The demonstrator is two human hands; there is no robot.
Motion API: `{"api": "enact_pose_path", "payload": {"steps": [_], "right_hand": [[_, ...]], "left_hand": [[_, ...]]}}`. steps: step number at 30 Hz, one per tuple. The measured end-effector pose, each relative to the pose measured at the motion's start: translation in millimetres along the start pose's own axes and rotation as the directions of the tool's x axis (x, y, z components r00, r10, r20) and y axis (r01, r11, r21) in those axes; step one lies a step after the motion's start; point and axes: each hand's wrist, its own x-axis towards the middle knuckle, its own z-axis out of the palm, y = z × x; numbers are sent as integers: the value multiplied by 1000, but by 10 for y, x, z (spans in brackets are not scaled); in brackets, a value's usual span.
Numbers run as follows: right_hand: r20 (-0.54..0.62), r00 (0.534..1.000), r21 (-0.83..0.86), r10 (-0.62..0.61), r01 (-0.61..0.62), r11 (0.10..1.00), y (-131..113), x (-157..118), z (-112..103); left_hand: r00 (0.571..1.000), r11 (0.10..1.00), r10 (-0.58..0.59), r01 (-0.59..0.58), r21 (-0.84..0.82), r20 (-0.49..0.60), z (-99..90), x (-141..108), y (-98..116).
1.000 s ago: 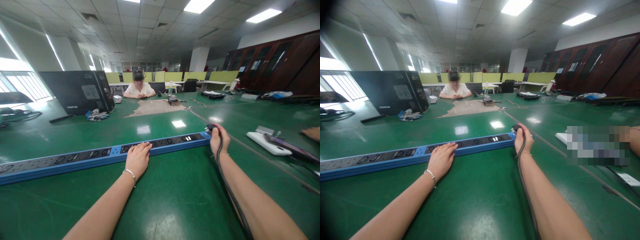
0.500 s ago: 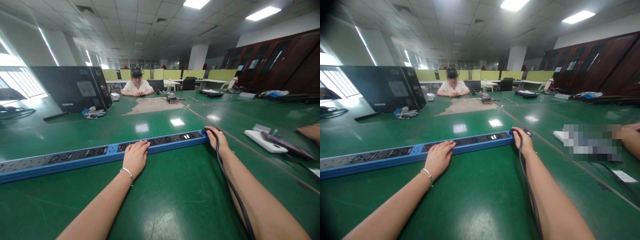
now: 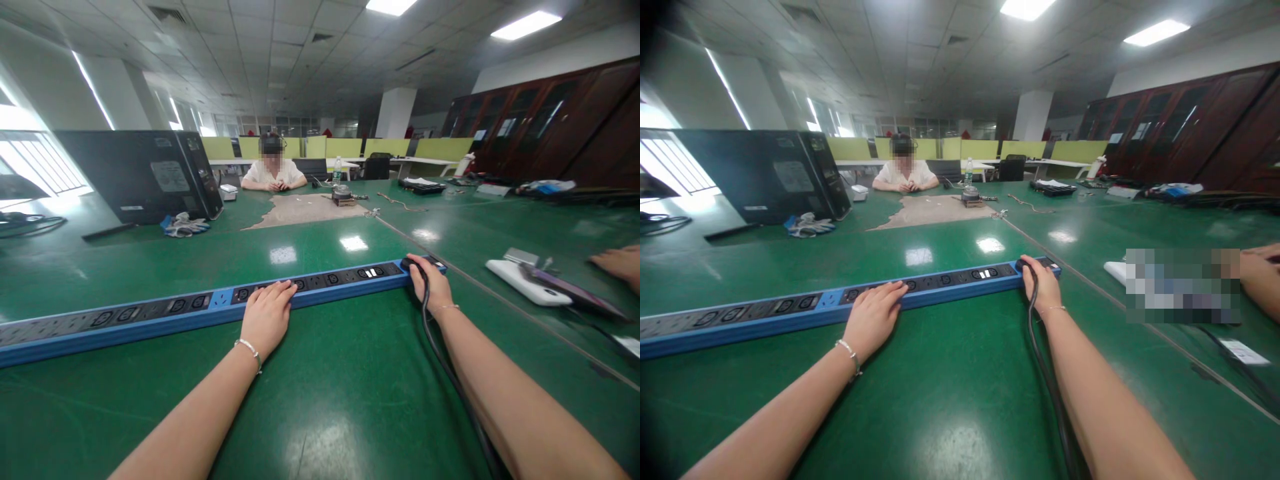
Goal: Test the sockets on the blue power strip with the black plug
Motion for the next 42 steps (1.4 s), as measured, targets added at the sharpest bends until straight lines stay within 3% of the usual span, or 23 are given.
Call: {"api": "enact_pose_path", "payload": {"steps": [7, 12, 26, 32, 37, 42], "right_hand": [[-236, 966, 183, 103, -60, 981, -170, 47, 10], [-67, 998, 190, 5, 8, 982, -293, 26, 39], [74, 995, 10, -68, 67, 998, -377, 89, -14], [42, 996, -22, -81, 82, 996, -335, 25, 37], [51, 983, -71, -178, 181, 981, -299, -52, 67], [37, 995, -78, -89, 91, 993, -313, -61, 89]], "left_hand": [[1000, 1000, -2, 2, 3, -16, 24, 5, -7], [1000, 1000, -6, 6, -6, -10, 23, 3, -6], [1000, 1000, -15, 15, -10, -12, 30, 7, 1], [1000, 1000, -16, 16, -11, -17, 25, 7, 0], [1000, 1000, -20, 20, -7, -2, 14, 6, 9], [1000, 999, -31, 31, -19, 0, 14, 6, 8]]}}
